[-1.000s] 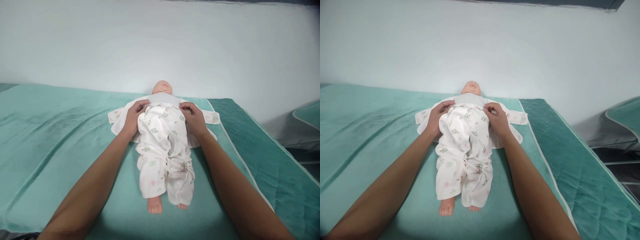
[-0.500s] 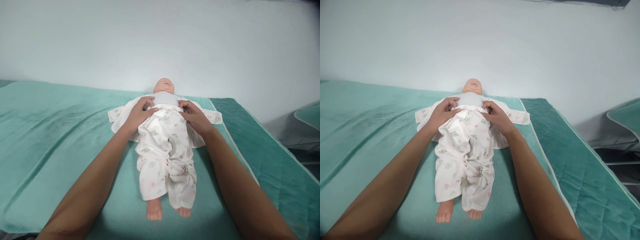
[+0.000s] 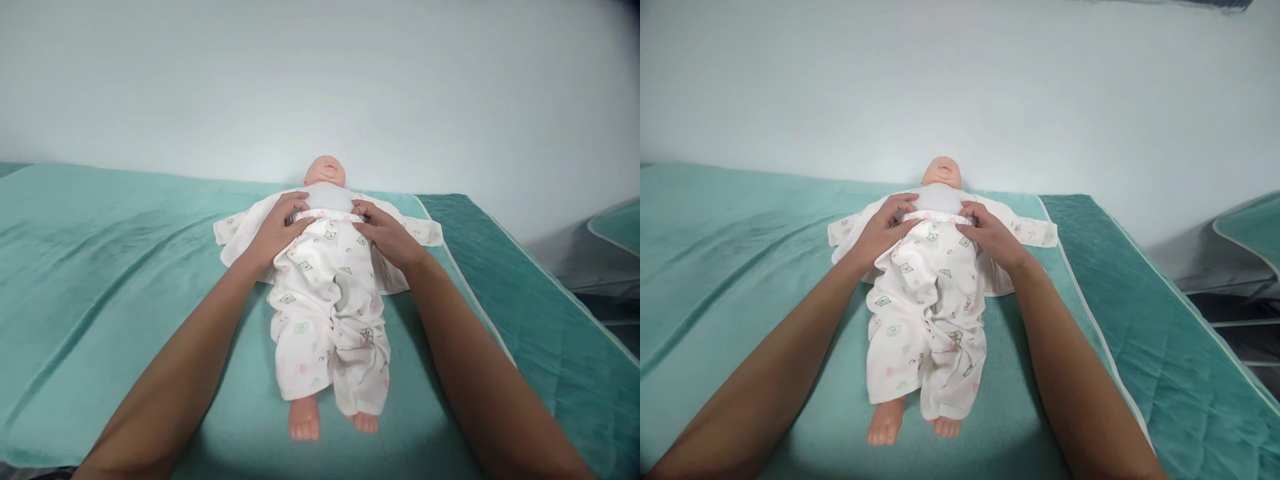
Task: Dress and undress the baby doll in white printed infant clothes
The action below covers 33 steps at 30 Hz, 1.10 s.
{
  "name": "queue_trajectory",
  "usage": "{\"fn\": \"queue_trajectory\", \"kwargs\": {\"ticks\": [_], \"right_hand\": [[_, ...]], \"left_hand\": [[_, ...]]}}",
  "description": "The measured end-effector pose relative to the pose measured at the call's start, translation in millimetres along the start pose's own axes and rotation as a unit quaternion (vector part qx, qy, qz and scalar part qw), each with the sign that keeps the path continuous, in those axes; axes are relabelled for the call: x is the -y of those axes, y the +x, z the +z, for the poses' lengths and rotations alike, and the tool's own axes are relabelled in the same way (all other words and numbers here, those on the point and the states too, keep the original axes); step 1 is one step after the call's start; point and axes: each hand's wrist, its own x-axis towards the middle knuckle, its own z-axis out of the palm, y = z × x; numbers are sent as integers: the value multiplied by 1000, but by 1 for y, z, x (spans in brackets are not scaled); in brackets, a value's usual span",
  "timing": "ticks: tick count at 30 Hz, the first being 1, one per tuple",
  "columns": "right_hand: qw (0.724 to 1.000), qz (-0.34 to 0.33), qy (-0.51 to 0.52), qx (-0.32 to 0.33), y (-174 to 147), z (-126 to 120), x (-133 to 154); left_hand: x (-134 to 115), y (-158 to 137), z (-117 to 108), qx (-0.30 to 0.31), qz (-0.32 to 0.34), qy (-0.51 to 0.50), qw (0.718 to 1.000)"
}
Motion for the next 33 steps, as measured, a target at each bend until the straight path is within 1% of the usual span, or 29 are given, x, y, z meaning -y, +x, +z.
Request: {"fn": "queue_trajectory", "kwargs": {"ticks": [4,7,10,13,16,19,21,23,27,30,33], "right_hand": [[1000,7,-1,-2,2,-2,-4],[1000,-11,-2,-6,1,-3,-3],[999,-24,-23,-8,2,-2,0],[995,-26,-80,-49,8,1,0],[982,-39,-158,-100,17,5,-3],[963,-37,-232,-129,29,8,-4],[954,-27,-262,-141,39,9,-4],[956,-12,-259,-140,50,7,-5],[971,23,-207,-119,69,0,-14],[980,38,-160,-112,75,-5,-23],[985,51,-119,-111,76,-6,-29]], "left_hand": [[-1,0,0,-12,-7,-3,1000],[-1,0,2,-21,-15,-13,1000],[1,1,2,-17,-31,-33,999],[9,7,2,-15,-41,-75,996],[21,22,0,-31,-52,-111,992],[34,39,-1,-46,-80,-106,990],[40,49,-2,-49,-95,-95,990],[44,57,-1,-54,-105,-83,990],[44,66,1,-67,-139,-72,985],[40,68,1,-65,-177,-88,978],[38,68,0,-59,-192,-115,973]]}}
